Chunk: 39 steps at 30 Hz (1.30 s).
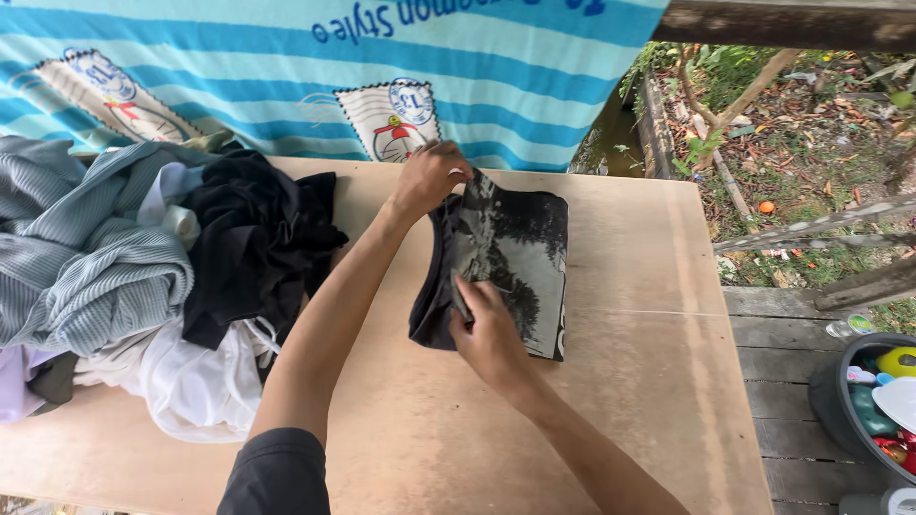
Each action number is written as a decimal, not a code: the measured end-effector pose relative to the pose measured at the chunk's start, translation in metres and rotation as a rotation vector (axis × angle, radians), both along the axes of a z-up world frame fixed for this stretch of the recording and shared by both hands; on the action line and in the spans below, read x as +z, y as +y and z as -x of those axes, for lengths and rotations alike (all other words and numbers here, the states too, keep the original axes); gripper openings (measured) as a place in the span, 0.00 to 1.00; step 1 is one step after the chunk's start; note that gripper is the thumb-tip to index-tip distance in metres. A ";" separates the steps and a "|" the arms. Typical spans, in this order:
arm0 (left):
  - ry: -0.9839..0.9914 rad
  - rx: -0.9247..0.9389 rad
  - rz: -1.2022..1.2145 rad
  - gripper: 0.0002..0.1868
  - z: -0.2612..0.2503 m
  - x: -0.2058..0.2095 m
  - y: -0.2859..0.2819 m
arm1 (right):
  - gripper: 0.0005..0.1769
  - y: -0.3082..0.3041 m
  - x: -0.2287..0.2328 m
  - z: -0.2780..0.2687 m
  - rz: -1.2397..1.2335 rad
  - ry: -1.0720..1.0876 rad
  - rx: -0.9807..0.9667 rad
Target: The person folds several shirts by hand on a wooden table, smoothing the fabric of each shirt before completing the folds.
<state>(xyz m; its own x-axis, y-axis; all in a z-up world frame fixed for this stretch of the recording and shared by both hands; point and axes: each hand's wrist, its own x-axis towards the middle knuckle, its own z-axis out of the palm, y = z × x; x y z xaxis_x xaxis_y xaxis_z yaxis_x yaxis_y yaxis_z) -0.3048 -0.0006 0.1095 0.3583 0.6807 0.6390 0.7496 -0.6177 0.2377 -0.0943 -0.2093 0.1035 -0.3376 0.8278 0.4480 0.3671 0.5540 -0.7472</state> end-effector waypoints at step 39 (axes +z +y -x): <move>0.158 0.404 0.199 0.24 -0.037 -0.078 -0.074 | 0.44 0.154 -0.089 -0.061 0.015 -0.654 -0.246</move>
